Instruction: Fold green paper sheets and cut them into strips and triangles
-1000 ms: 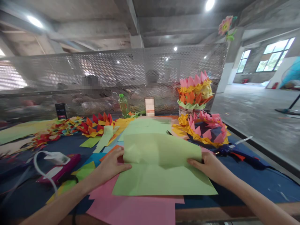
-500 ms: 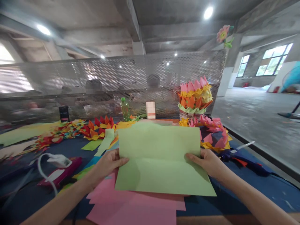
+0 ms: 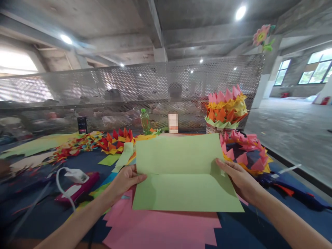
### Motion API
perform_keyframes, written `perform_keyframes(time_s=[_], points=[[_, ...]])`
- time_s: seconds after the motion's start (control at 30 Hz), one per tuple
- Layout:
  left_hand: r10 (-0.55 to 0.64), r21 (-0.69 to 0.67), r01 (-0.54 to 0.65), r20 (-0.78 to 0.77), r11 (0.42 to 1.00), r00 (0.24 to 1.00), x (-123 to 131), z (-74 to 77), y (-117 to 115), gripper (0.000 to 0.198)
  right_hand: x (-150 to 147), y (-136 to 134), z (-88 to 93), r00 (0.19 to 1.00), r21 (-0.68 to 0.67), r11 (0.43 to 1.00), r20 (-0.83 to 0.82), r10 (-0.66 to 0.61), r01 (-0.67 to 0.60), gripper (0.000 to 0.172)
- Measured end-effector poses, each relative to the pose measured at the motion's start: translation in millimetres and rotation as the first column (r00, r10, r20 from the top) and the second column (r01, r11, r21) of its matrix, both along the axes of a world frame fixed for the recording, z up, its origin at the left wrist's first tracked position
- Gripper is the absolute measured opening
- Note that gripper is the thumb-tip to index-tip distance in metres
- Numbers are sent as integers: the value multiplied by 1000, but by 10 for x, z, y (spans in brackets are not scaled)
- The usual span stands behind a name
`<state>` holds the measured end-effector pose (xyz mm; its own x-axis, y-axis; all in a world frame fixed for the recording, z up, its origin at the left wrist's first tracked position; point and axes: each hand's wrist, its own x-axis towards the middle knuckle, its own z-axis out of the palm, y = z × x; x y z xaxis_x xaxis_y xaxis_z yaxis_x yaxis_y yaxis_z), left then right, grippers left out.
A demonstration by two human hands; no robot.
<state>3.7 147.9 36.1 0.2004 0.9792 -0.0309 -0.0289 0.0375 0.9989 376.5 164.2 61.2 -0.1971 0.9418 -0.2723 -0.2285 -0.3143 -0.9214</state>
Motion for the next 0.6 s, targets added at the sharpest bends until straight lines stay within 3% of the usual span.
perform_keyframes(time_s=[0.33, 0.6], points=[[6, -15, -6, 28, 1000, 1000, 19, -1, -27, 56, -2, -28, -93, 999, -97, 995, -47, -5, 1, 18], [11, -16, -10, 37, 1000, 999, 26, -12, -21, 55, -43, -45, -66, 981, -134, 983, 167, -101, 124, 28]])
